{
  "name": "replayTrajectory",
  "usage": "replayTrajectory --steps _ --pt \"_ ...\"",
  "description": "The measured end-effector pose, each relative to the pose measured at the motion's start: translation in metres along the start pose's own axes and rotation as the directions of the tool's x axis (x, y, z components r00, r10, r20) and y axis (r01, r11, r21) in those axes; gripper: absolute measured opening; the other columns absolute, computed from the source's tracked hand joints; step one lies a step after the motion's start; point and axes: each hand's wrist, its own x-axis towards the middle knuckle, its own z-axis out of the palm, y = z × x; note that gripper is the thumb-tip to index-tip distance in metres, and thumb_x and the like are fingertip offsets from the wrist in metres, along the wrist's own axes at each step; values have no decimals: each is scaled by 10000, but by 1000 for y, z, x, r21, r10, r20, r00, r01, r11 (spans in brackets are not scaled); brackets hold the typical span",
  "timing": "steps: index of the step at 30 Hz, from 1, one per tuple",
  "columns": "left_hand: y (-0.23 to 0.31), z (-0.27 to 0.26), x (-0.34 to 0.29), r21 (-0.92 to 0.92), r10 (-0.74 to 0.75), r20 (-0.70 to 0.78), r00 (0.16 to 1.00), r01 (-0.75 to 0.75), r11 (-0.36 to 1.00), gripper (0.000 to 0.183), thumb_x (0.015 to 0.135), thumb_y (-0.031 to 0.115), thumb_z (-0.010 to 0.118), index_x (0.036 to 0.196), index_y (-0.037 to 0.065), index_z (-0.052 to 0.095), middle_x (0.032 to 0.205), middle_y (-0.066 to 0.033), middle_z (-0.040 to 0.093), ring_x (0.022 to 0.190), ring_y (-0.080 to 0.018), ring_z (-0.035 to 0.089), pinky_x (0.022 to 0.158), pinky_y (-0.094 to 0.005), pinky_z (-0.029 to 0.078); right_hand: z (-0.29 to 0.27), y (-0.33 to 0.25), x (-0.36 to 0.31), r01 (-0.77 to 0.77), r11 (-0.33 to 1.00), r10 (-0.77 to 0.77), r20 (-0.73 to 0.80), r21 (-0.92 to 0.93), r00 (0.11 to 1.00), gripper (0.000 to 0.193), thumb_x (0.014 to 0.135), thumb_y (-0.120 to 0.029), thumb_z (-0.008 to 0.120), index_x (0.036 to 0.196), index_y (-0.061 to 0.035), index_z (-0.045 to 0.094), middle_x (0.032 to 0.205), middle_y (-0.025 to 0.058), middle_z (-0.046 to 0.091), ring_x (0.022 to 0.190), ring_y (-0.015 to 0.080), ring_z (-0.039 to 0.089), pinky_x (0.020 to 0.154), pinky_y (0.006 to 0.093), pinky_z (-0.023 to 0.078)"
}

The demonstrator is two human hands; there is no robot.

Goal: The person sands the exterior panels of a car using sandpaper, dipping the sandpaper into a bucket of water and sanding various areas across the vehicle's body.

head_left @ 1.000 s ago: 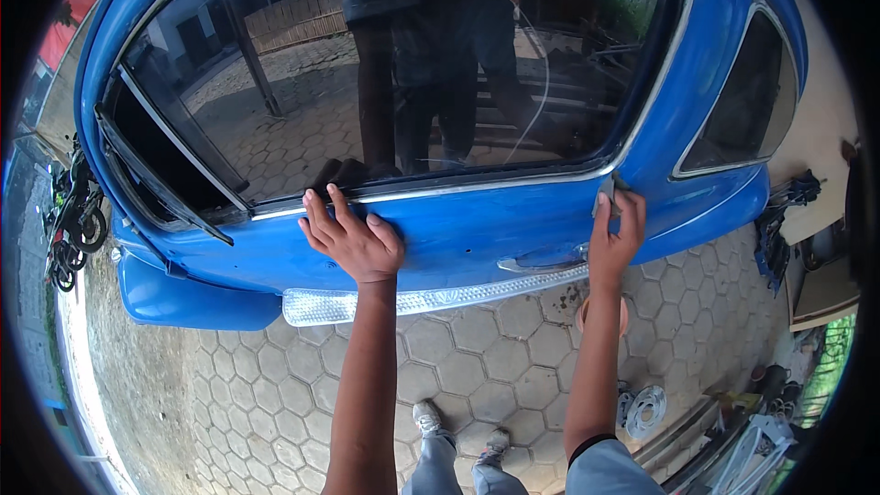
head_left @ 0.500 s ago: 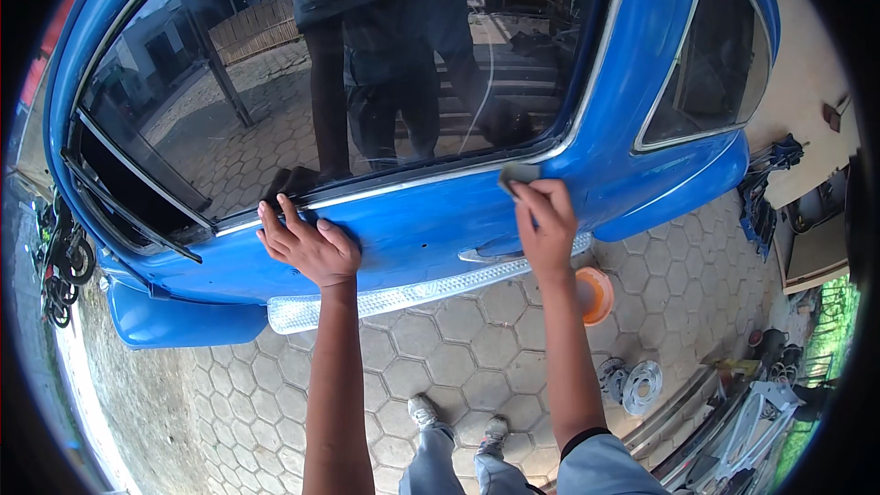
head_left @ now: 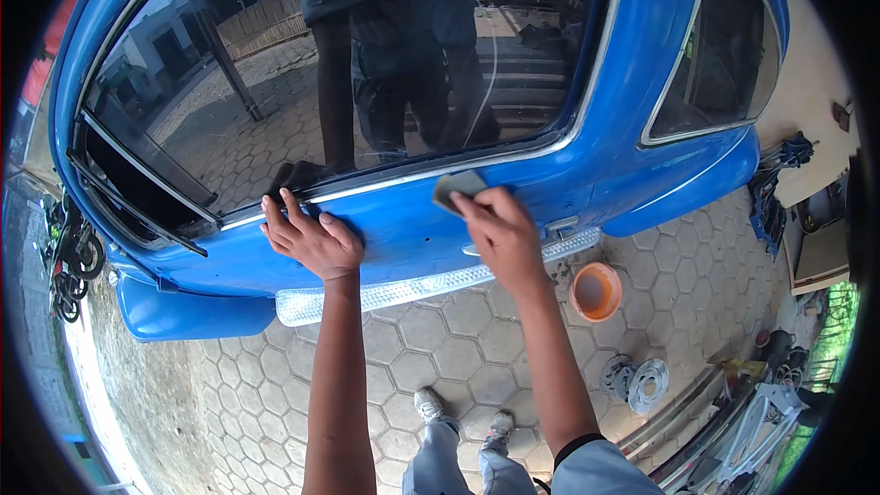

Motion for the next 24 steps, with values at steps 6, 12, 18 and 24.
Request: replayTrajectory --steps 6,12,18,24 --pt "4 4 0 -22 5 -5 1000 -5 1000 612 969 381 326 1432 -6 424 1486 -248 357 1402 -387 307 1142 -556 169 -43 30 -10 -304 950 257 -369 -73 893 365 870 49 643 1217 -57 693 892 56 558 717 142 553 640 293 462" --pt "-1 5 -1 -26 -16 14 1000 16 1000 617 959 379 338 1428 -12 427 1488 -251 355 1398 -392 313 1140 -559 169 56 -27 4 -145 985 161 -216 89 963 418 852 41 657 1256 -67 669 893 76 529 742 191 589 653 299 493" --pt "-8 3 -3 -17 -7 29 1000 8 1000 626 940 362 348 1436 -15 412 1489 -264 354 1414 -396 299 1147 -559 154 33 -22 11 -25 999 23 56 42 998 402 806 7 699 1184 -131 719 749 50 483 624 186 547 590 337 481" --pt "0 4 -3 -39 -29 35 999 31 999 629 938 365 350 1443 -5 409 1488 -258 360 1414 -396 299 1147 -564 153 -20 23 -10 -297 947 241 -336 -125 911 311 909 25 606 1211 -11 672 767 43 473 589 125 439 522 294 360"
